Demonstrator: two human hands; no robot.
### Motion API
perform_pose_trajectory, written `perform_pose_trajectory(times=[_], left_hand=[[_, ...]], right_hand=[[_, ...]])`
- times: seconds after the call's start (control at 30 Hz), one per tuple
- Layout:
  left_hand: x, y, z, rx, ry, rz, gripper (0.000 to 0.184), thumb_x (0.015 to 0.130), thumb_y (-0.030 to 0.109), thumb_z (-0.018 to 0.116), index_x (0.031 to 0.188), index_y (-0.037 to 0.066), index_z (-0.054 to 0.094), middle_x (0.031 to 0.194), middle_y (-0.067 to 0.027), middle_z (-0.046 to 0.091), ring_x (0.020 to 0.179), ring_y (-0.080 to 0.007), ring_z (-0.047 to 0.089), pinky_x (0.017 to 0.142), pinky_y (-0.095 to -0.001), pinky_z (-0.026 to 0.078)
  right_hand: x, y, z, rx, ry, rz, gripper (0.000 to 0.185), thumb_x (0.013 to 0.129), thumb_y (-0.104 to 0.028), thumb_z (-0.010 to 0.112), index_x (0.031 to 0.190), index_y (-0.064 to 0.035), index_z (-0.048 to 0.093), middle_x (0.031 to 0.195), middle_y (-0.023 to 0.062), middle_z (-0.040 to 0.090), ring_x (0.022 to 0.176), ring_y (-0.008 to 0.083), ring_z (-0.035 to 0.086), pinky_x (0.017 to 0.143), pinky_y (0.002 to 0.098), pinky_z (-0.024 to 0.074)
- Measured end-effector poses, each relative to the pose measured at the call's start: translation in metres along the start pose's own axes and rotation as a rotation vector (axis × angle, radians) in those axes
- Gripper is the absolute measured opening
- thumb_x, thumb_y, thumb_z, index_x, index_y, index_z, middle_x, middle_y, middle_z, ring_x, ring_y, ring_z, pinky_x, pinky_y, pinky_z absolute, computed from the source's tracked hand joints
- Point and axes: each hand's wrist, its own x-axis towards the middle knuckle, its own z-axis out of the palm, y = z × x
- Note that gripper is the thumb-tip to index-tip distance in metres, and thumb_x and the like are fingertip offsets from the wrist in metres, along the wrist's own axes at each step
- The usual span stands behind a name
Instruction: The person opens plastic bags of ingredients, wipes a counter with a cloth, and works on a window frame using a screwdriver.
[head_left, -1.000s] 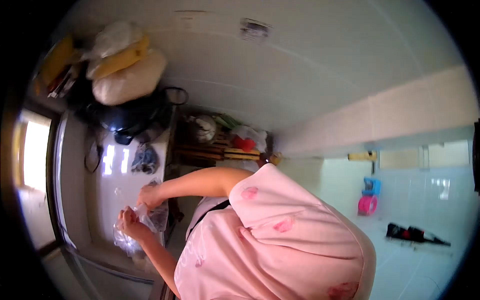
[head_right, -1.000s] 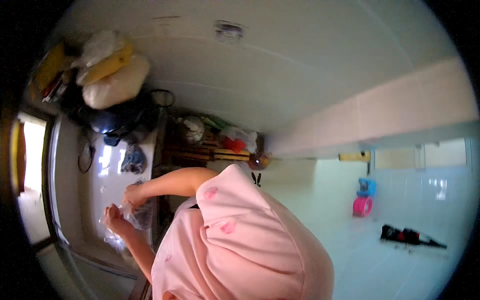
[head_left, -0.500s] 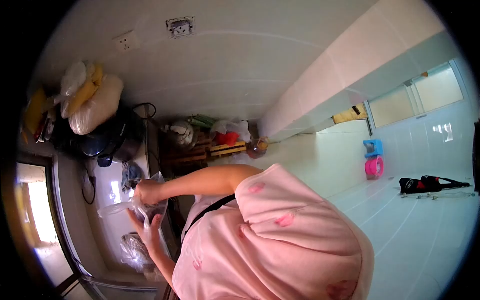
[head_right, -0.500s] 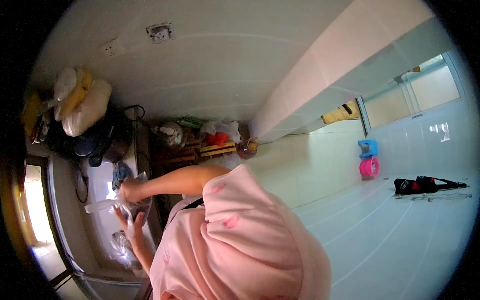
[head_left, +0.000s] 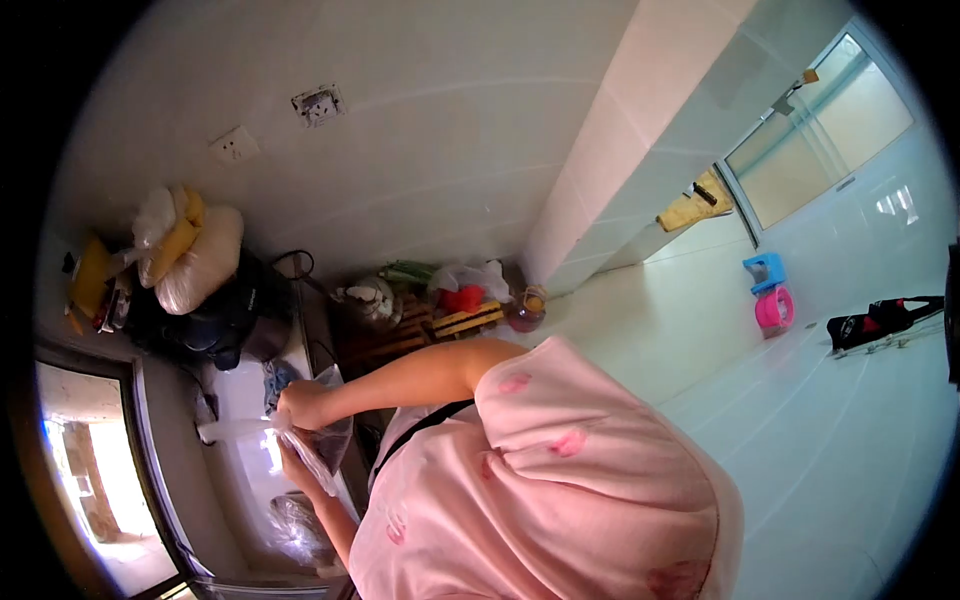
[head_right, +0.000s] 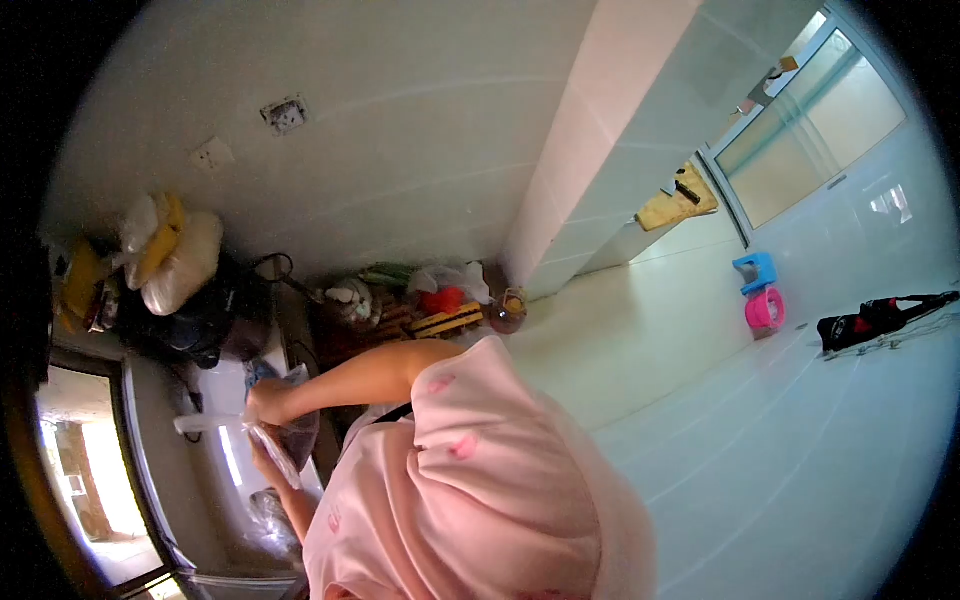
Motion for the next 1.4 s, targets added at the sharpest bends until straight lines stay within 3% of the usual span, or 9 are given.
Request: perform_pose_trajectory(times=[0.23, 0.47, 0.5, 0.63, 0.87, 0.93, 1.0, 1.17, 1.4], left_hand=[[0.009, 0.064, -0.001, -0.228, -0.04, -0.147, 0.06, 0.096, 0.046, 0.041, 0.12, -0.009, 0.049, 0.113, -0.0279, 0.056, 0.101, -0.0368, 0.054, 0.087, -0.0432, 0.041], [0.029, 0.033, 0.006, 0.203, 0.302, 0.094, 0.053, 0.101, 0.038, 0.033, 0.107, -0.008, 0.057, 0.102, -0.0255, 0.061, 0.086, -0.0355, 0.057, 0.078, -0.0436, 0.044], [0.035, 0.038, -0.007, -0.118, 0.086, -0.163, 0.042, 0.096, 0.028, 0.048, 0.111, -0.01, 0.055, 0.1, -0.0248, 0.062, 0.088, -0.0363, 0.059, 0.08, -0.0441, 0.046], [0.04, 0.065, -0.009, 0.124, 0.28, 0.28, 0.045, 0.076, 0.002, 0.059, 0.119, -0.011, 0.051, 0.103, -0.023, 0.063, 0.102, -0.033, 0.061, 0.089, -0.0384, 0.047], [0.018, 0.081, -0.018, -0.215, 0.378, 0.159, 0.032, 0.087, 0.017, 0.052, 0.11, -0.007, 0.054, 0.099, -0.0164, 0.062, 0.091, -0.0301, 0.06, 0.088, -0.0352, 0.046], [0.02, 0.099, -0.038, -0.124, 0.348, 0.24, 0.026, 0.084, 0.014, 0.052, 0.104, -0.002, 0.058, 0.087, -0.0154, 0.063, 0.087, -0.0275, 0.06, 0.08, -0.0368, 0.046], [0.028, 0.114, -0.055, -0.277, 0.369, 0.139, 0.025, 0.074, 0.005, 0.053, 0.098, 0.001, 0.059, 0.087, -0.0156, 0.064, 0.083, -0.0327, 0.062, 0.072, -0.038, 0.048], [0.007, 0.113, -0.099, 0.542, 0.433, 0.095, 0.012, 0.084, 0.016, 0.06, 0.076, 0.008, 0.058, 0.072, -0.011, 0.06, 0.065, -0.0318, 0.06, 0.055, -0.0409, 0.049], [-0.034, 0.052, -0.056, -0.053, 0.063, -0.074, 0.017, 0.092, 0.017, 0.053, 0.092, 0.002, 0.062, 0.077, -0.0129, 0.062, 0.069, -0.028, 0.058, 0.062, -0.0367, 0.046]], right_hand=[[-0.002, -0.001, -0.003, -0.046, 0.012, -0.063, 0.016, 0.07, -0.015, 0.061, 0.079, -0.004, 0.068, 0.079, 0.0202, 0.065, 0.078, 0.0369, 0.063, 0.071, 0.0447, 0.0482], [-0.012, -0.023, -0.01, -0.04, 0.168, -0.097, 0.031, 0.076, -0.025, 0.063, 0.098, -0.0037, 0.064, 0.089, 0.0221, 0.065, 0.087, 0.0379, 0.062, 0.075, 0.0463, 0.0466], [-0.01, -0.019, -0.009, -0.005, 0.156, -0.136, 0.033, 0.079, -0.032, 0.065, 0.096, -0.0036, 0.064, 0.09, 0.0207, 0.066, 0.087, 0.0362, 0.063, 0.074, 0.0443, 0.0469], [0.002, -0.007, -0.003, 0.182, 0.089, -0.247, 0.034, 0.076, -0.034, 0.067, 0.093, -0.004, 0.066, 0.082, 0.0174, 0.067, 0.072, 0.0299, 0.065, 0.064, 0.0393, 0.0481], [-0.015, -0.029, 0.003, 0.361, 0.002, -0.431, 0.037, 0.094, -0.038, 0.047, 0.102, -0.0087, 0.068, 0.096, 0.0112, 0.068, 0.09, 0.0196, 0.063, 0.081, 0.0325, 0.0481], [-0.017, -0.062, -0.027, 0.302, -0.228, 0.068, 0.044, 0.1, -0.039, 0.035, 0.107, -0.0101, 0.068, 0.096, 0.0092, 0.07, 0.094, 0.0202, 0.063, 0.087, 0.0319, 0.0453], [0.0, -0.054, -0.012, 0.611, -0.256, -0.01, 0.038, 0.097, -0.03, 0.039, 0.102, -0.0038, 0.066, 0.097, 0.0072, 0.068, 0.092, 0.0163, 0.061, 0.086, 0.0297, 0.0449], [-0.002, -0.08, -0.018, 0.778, -0.323, 0.015, 0.031, 0.094, -0.02, 0.045, 0.082, 0.0014, 0.065, 0.091, 0.0119, 0.066, 0.087, 0.0173, 0.06, 0.085, 0.0304, 0.0443], [0.0, 0.031, 0.025, 0.669, -0.326, 0.272, 0.038, 0.095, -0.027, 0.046, 0.067, -0.0049, 0.061, 0.076, 0.0042, 0.06, 0.077, 0.0138, 0.054, 0.076, 0.0261, 0.0401]])
